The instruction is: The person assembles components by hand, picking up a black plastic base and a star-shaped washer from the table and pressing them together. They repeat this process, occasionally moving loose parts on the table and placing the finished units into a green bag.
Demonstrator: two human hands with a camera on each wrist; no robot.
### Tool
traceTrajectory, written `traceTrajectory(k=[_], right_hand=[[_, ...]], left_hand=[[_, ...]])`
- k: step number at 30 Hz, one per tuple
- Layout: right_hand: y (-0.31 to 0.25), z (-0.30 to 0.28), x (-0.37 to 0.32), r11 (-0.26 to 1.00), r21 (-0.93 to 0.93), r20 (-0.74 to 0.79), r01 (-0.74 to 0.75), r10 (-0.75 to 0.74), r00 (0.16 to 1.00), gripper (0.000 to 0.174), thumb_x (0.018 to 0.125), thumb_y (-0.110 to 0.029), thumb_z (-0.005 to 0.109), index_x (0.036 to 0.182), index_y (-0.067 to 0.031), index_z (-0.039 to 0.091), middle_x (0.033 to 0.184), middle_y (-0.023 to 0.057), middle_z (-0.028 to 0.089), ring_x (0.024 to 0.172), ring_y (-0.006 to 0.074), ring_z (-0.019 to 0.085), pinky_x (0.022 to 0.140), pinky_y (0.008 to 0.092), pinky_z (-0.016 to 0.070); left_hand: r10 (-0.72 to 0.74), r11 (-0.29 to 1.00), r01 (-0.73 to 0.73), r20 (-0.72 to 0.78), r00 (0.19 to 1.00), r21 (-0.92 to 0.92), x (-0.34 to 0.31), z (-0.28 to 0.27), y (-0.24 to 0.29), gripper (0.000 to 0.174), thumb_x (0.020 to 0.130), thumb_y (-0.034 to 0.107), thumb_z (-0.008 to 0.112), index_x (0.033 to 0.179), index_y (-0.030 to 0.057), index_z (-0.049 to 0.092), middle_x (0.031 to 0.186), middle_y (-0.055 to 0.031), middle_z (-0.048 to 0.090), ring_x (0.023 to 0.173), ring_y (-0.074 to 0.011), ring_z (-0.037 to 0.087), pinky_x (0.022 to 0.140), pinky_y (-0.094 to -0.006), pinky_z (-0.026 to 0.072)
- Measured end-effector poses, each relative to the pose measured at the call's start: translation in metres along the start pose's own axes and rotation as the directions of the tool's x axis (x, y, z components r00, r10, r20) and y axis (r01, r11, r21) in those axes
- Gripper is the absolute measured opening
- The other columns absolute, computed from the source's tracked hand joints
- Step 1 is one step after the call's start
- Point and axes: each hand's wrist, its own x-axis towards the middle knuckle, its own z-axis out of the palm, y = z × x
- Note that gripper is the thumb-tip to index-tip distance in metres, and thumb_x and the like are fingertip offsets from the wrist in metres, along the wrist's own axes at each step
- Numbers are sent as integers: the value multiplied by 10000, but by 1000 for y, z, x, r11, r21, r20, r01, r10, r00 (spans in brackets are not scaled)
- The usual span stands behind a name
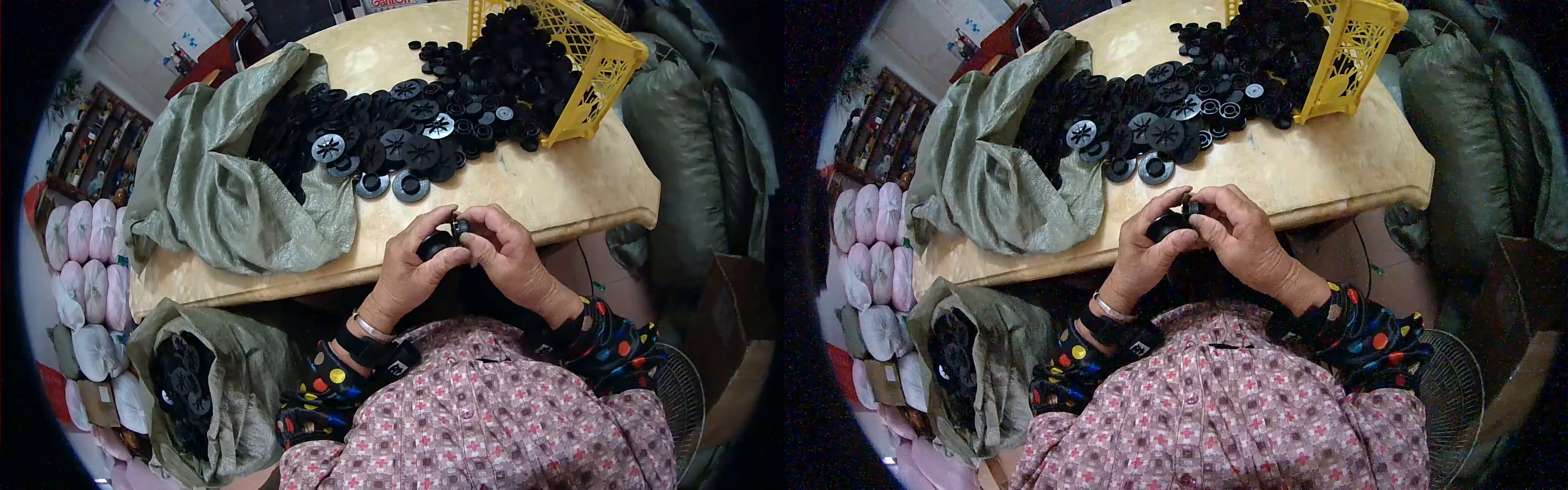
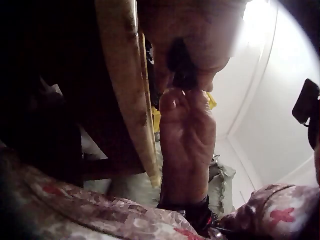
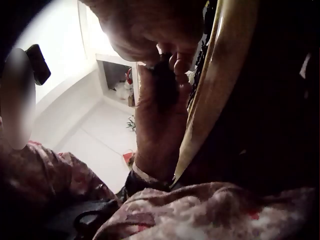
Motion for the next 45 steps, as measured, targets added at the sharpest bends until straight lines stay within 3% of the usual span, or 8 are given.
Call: traceTrajectory(k=[11, 16, 22, 27, 31, 36, 41, 45], right_hand=[[-7, -14, -3, 770, -285, 336, 571, -478, 812, 449, 742, 32, 596, 1166, -7, 453, 1053, 174, 499, 986, 344, 519, 834, 371, 467], [-2, -14, -6, 783, -270, 328, 560, -472, 818, 422, 770, -10, 598, 1166, -15, 453, 1071, 182, 502, 975, 342, 535, 812, 366, 473], [0, 19, -17, 999, -35, -48, -6, 4, 999, 217, 876, -185, 565, 940, 22, 552, 779, 153, 585, 736, 277, 594, 661, 336, 467], [-6, 8, -10, 951, -48, 144, -304, 308, 941, 256, 914, -239, 504, 888, 12, 548, 698, 95, 563, 664, 219, 558, 599, 322, 448], [-12, -9, 12, 928, -355, 84, 110, -86, 993, 301, 898, -288, 524, 824, 2, 557, 673, 140, 540, 652, 338, 552, 608, 385, 449], [13, -45, 79, 541, -782, 20, 310, -475, 880, 403, 785, -135, 619, 1160, -71, 486, 1078, 134, 502, 927, 319, 552, 765, 375, 485], [39, -54, 112, 334, -895, 179, 296, -339, 924, 389, 787, -63, 538, 1172, -82, 487, 1134, 122, 496, 978, 300, 555, 784, 368, 497], [44, -58, 113, 329, -865, 266, 379, -341, 902, 335, 785, -54, 502, 1119, -73, 503, 1065, 115, 529, 965, 296, 560, 770, 376, 503]], left_hand=[[-412, 537, 508, 316, 854, -673, -15, -6, 13, 412, 887, 212, 576, 1194, -47, 484, 895, -79, 608, 720, -153, 609, 676, -259, 508], [-368, 645, 450, 265, 891, -618, -22, -2, 10, 427, 862, 219, 614, 1195, -23, 498, 920, -100, 617, 745, -162, 618, 693, -259, 502], [-68, 994, 67, 4, 998, 85, -26, -1, 9, 521, 759, 152, 704, 1197, -31, 490, 1073, -175, 588, 1010, -248, 578, 837, -317, 468], [150, 921, -145, 14, 989, 362, -29, 2, 5, 537, 755, 148, 703, 1214, -7, 473, 1091, -199, 569, 982, -267, 590, 840, -319, 470], [-354, 823, 324, 24, 935, -466, -27, -9, 14, 421, 848, 139, 605, 1211, -23, 464, 1105, -153, 568, 887, -249, 613, 745, -307, 515], [-387, 362, 192, 40, 921, -912, -11, -35, 4, 519, 869, 303, 550, 1278, 44, 364, 1209, -121, 494, 981, -265, 592, 690, -323, 535], [-443, 473, 146, -91, 892, -869, 16, -47, 8, 426, 811, 145, 601, 1204, 55, 460, 1135, -99, 528, 943, -230, 597, 662, -299, 512], [-469, 857, 409, -145, 871, -312, 38, -49, 6, 308, 733, 65, 636, 1035, 41, 586, 967, -96, 579, 880, -234, 592, 684, -321, 507]])
